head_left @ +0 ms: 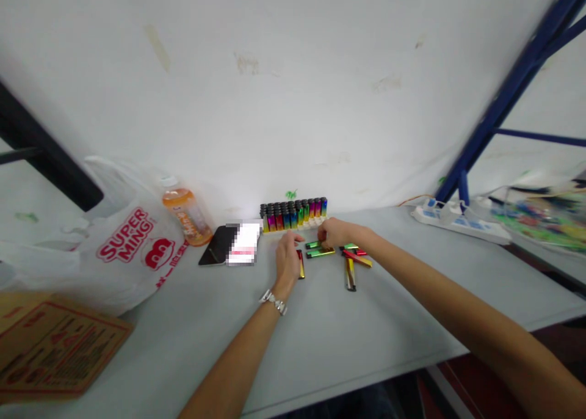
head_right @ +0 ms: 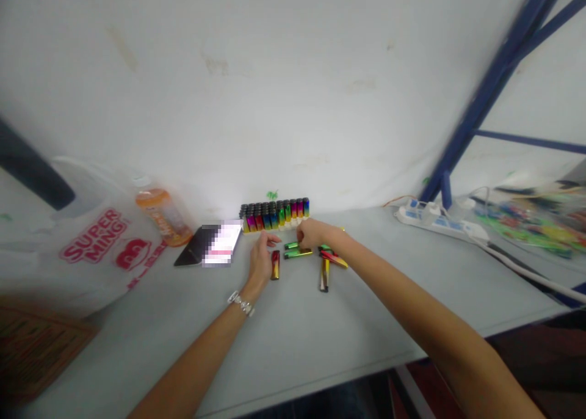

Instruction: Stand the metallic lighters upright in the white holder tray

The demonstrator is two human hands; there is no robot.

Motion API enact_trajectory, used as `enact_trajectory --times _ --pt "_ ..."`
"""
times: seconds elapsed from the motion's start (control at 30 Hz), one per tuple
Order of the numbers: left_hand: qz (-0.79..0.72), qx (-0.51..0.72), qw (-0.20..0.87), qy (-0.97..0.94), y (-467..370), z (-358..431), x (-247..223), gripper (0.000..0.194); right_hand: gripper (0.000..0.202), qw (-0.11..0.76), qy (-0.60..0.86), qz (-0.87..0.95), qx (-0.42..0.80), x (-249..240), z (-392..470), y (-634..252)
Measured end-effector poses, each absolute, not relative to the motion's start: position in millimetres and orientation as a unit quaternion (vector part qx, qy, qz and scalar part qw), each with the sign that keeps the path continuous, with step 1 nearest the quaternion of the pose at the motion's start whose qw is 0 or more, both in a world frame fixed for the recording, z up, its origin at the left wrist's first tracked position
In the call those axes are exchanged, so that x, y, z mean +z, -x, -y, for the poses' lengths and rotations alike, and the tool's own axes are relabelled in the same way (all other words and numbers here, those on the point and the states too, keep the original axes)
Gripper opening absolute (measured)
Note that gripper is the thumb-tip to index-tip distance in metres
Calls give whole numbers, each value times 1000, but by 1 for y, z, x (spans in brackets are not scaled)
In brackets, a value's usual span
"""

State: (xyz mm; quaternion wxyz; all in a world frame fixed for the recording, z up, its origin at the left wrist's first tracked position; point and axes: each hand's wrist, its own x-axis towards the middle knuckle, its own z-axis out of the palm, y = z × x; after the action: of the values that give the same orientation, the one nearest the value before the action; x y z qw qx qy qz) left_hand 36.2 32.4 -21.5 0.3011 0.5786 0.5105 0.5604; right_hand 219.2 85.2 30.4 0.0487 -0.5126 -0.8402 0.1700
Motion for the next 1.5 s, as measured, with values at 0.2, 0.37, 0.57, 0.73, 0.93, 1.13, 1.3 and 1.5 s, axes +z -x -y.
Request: enact_trajectory --times 0.2,0.37,0.57,0.73,0.93,1.13,1.3,1.5 --pt "-519 562 279 -581 -35 -33 -21 42 10 81 515 829 202 30 -96 -210" --pt "-516 581 285 -561 -37 -31 -17 33 7 188 480 812 273 30 -82 -213" --pt "-479 582 329 -569 -42 -24 -12 37 25 380 424 690 447 15 -49 -202" --pt "-422 588 315 -614 -47 -22 -9 34 33 425 417 643 482 -7 -34 -193" --pt "-398 586 283 -647 -48 -24 -12 27 27 445 429 671 411 -11 -24 -192" --pt "-396 593 321 -623 -50 -16 -6 29 27 480 401 690 364 -1 -16 -202" --pt "-388 589 403 -584 -51 -13 -3 36 28 482 414 692 342 -5 -20 -208" --pt "-413 541 471 -561 -48 -9 5 67 25 452 416 727 308 -6 -17 -206"
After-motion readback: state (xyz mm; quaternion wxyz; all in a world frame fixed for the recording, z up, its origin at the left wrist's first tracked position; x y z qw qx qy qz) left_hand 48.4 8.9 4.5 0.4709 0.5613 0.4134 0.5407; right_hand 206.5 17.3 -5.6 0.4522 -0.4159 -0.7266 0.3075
